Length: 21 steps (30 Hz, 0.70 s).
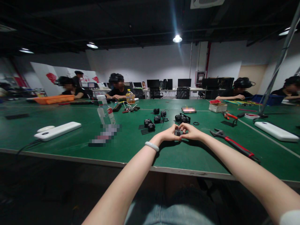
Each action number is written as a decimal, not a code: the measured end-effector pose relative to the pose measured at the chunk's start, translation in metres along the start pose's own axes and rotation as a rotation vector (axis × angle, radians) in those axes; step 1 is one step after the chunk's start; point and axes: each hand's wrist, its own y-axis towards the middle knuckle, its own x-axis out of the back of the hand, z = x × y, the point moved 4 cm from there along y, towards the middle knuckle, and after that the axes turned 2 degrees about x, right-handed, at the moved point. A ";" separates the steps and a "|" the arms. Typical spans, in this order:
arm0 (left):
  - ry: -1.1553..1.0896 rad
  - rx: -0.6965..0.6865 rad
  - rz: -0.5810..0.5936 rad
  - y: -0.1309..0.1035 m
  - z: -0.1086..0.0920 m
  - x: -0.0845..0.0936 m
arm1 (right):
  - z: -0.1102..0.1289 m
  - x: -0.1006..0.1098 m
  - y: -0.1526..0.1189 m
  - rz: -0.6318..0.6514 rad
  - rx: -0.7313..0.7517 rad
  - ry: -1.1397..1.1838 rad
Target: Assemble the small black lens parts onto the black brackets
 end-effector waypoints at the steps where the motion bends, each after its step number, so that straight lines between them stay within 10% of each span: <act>1: -0.001 -0.001 -0.003 0.000 0.000 0.000 | 0.000 0.000 0.000 -0.005 0.001 -0.009; 21: 0.038 -0.010 0.015 0.002 0.001 -0.001 | -0.002 0.000 0.001 -0.018 0.027 -0.063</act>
